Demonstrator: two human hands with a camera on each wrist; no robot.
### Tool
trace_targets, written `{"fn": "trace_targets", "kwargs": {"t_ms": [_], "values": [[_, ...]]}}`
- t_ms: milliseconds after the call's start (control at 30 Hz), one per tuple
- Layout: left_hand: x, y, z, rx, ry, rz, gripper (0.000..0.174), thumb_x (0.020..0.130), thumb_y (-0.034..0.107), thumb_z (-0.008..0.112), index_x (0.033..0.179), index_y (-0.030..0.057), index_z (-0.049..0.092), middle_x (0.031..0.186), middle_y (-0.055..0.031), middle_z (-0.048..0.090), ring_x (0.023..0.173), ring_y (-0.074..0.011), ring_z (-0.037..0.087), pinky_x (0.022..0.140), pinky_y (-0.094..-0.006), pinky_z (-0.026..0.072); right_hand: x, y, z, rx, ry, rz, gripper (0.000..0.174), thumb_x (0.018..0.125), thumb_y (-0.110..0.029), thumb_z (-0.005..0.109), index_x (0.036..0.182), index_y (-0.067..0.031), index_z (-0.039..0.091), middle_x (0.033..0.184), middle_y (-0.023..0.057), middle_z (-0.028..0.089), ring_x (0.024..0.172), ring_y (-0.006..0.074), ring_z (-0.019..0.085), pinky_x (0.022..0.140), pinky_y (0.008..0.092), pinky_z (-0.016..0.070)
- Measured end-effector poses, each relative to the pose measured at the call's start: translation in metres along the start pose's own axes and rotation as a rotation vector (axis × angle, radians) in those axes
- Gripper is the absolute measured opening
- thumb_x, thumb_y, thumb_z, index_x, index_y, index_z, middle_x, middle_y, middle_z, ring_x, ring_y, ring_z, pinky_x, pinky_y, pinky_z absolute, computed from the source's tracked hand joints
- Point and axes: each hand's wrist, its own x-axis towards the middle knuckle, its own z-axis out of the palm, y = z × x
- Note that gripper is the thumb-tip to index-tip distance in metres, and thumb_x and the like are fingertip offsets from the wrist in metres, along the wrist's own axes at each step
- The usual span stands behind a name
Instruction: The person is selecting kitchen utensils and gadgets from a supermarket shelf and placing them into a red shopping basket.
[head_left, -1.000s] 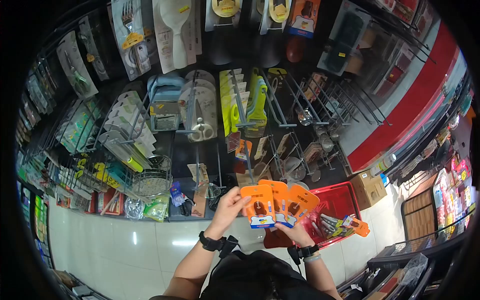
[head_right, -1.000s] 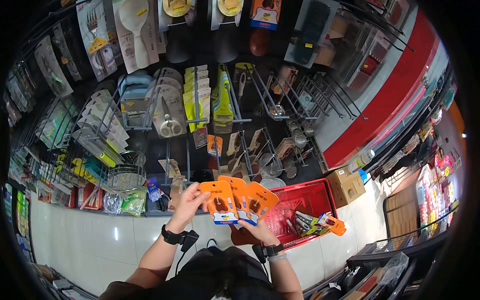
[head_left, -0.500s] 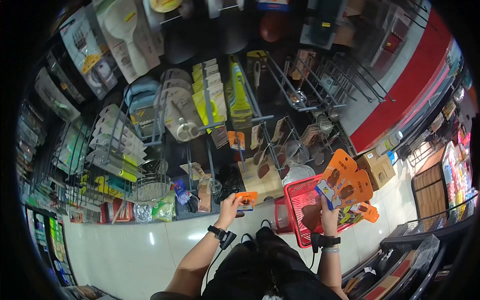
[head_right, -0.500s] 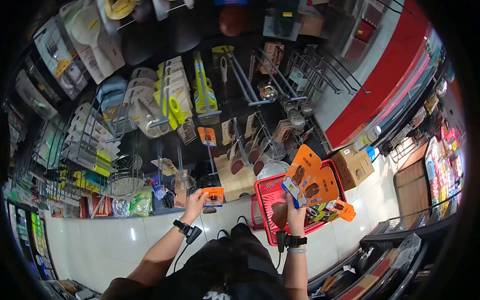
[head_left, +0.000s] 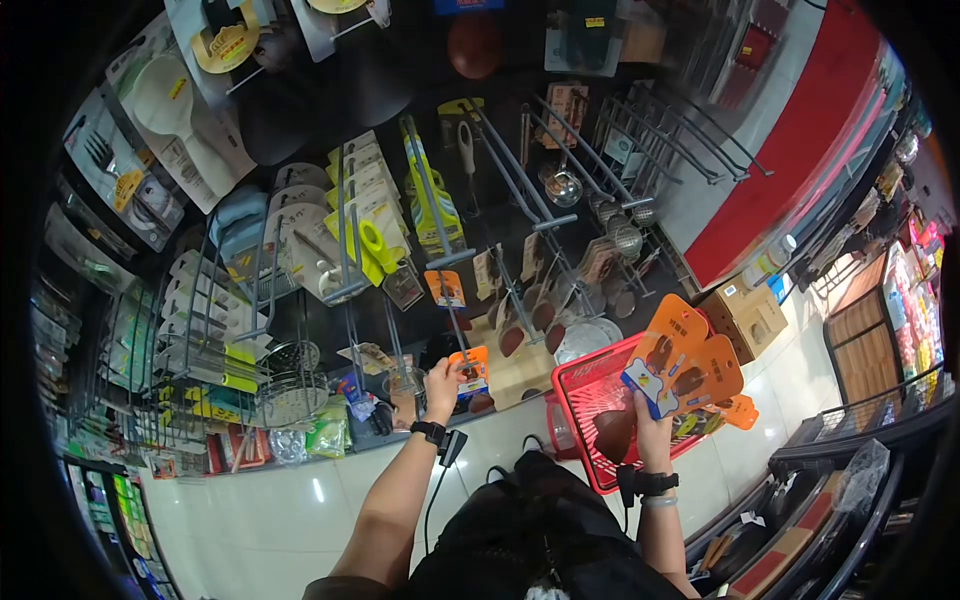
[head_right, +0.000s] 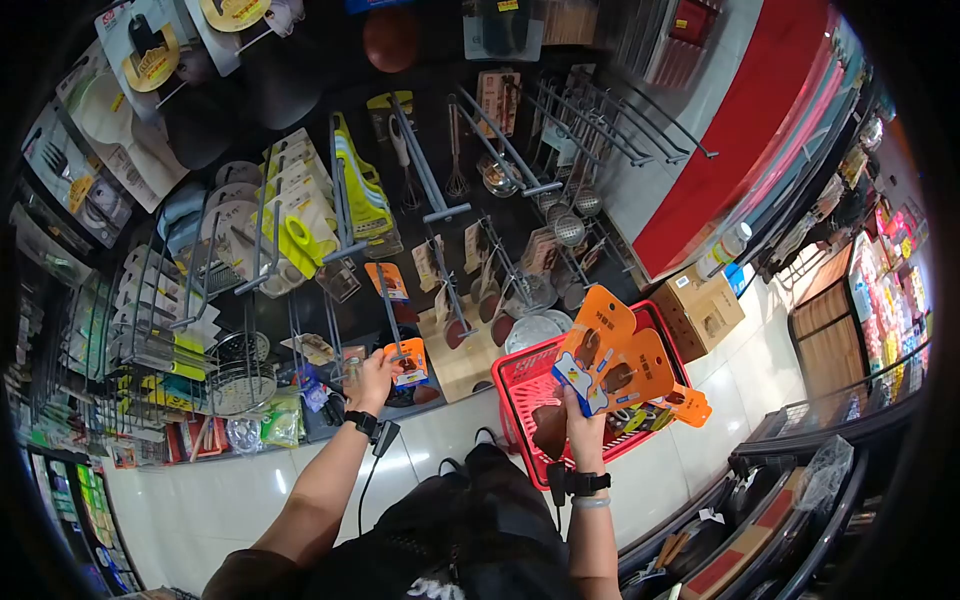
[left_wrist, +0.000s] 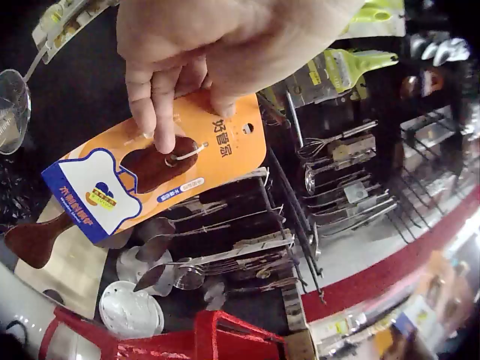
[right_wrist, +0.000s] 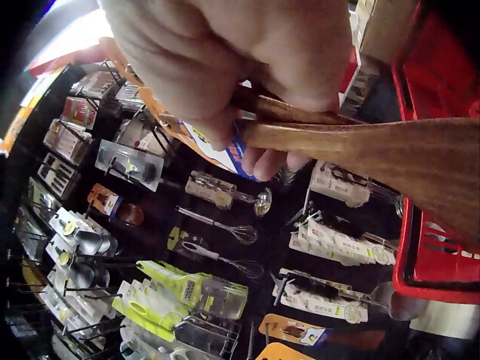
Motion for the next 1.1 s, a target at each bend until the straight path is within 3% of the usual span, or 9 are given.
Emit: {"fn": "trace_targets", "kwargs": {"t_ms": [133, 367, 533, 667, 833, 967, 1033, 1100], "values": [[-0.005, 0.005, -0.004, 0.075, 0.036, 0.017, 0.017, 0.089, 0.015, 0.054, 0.085, -0.0006, 0.058, 0.063, -0.0135, 0.063, 0.062, -0.0205, 0.066, 0.054, -0.032, 0.0494, 0.007, 0.014, 0.002, -0.019, -0.022, -0.008, 0.02, 0.089, -0.01, 0.056, 0.105, 0.0022, 0.054, 0.091, 0.0067, 0.063, 0.082, 0.0141, 0.061, 0.073, 0.0266, 0.0459], [-0.006, 0.006, 0.001, -0.01, 0.071, 0.016, 0.016, 0.089, 0.014, 0.054, 0.085, -0.0003, 0.058, 0.067, -0.0139, 0.063, 0.063, -0.0199, 0.066, 0.055, -0.0328, 0.049, 0.012, 0.023, 0.006, -0.059, -0.065, -0.023, 0.017, 0.087, -0.008, 0.058, 0.101, 0.0025, 0.057, 0.089, 0.0073, 0.065, 0.083, 0.0152, 0.062, 0.076, 0.0281, 0.0463], [-0.005, -0.007, 0.008, -0.058, 0.118, -0.015, 0.018, 0.09, 0.016, 0.053, 0.086, -0.0007, 0.059, 0.066, -0.0134, 0.063, 0.063, -0.0193, 0.066, 0.056, -0.031, 0.0475, 0.006, 0.019, 0.004, 0.028, -0.076, 0.066, 0.019, 0.087, -0.007, 0.057, 0.103, 0.0038, 0.056, 0.093, 0.009, 0.064, 0.084, 0.0159, 0.063, 0.076, 0.0287, 0.0477], [-0.012, 0.01, 0.003, 0.002, 0.139, 0.037, 0.019, 0.091, 0.016, 0.052, 0.086, -0.0009, 0.058, 0.065, -0.0132, 0.063, 0.063, -0.0192, 0.065, 0.056, -0.0306, 0.0473, 0.001, 0.013, 0.005, 0.061, -0.01, 0.093, 0.019, 0.088, -0.008, 0.056, 0.104, 0.0041, 0.055, 0.092, 0.0093, 0.065, 0.084, 0.0161, 0.063, 0.076, 0.0285, 0.0483], [-0.013, 0.018, 0.0, 0.03, 0.105, -0.029, 0.018, 0.091, 0.015, 0.052, 0.085, -0.0018, 0.057, 0.064, -0.0109, 0.063, 0.06, -0.0162, 0.064, 0.052, -0.0298, 0.0469, -0.001, 0.021, 0.0, 0.063, -0.05, 0.126, 0.019, 0.088, -0.008, 0.056, 0.104, 0.0034, 0.055, 0.093, 0.0081, 0.064, 0.084, 0.0166, 0.063, 0.076, 0.0281, 0.0483], [-0.011, 0.058, -0.006, 0.082, 0.124, 0.026, 0.019, 0.091, 0.015, 0.052, 0.085, -0.0018, 0.058, 0.063, -0.0084, 0.062, 0.056, -0.0136, 0.062, 0.047, -0.0268, 0.0454, -0.002, 0.015, 0.003, 0.048, -0.055, 0.091, 0.019, 0.088, -0.008, 0.056, 0.103, 0.0029, 0.056, 0.092, 0.0081, 0.064, 0.084, 0.0156, 0.062, 0.075, 0.0279, 0.0478], [-0.011, 0.087, -0.013, 0.261, 0.117, 0.03, 0.019, 0.092, 0.016, 0.052, 0.086, -0.0014, 0.058, 0.063, -0.0073, 0.062, 0.053, -0.012, 0.061, 0.045, -0.0242, 0.045, -0.003, 0.019, 0.001, 0.006, -0.088, 0.071, 0.027, 0.09, -0.009, 0.055, 0.113, 0.0034, 0.051, 0.093, 0.0094, 0.063, 0.085, 0.0162, 0.062, 0.077, 0.0273, 0.0485], [0.014, 0.046, -0.003, 0.117, 0.144, 0.092, 0.019, 0.092, 0.016, 0.052, 0.087, -0.0008, 0.058, 0.062, -0.0071, 0.061, 0.053, -0.0114, 0.06, 0.046, -0.0237, 0.0459, -0.003, 0.023, -0.001, -0.036, -0.12, 0.065, 0.027, 0.09, -0.01, 0.054, 0.113, 0.0027, 0.052, 0.094, 0.0084, 0.063, 0.086, 0.0164, 0.061, 0.078, 0.0277, 0.0479]]}}
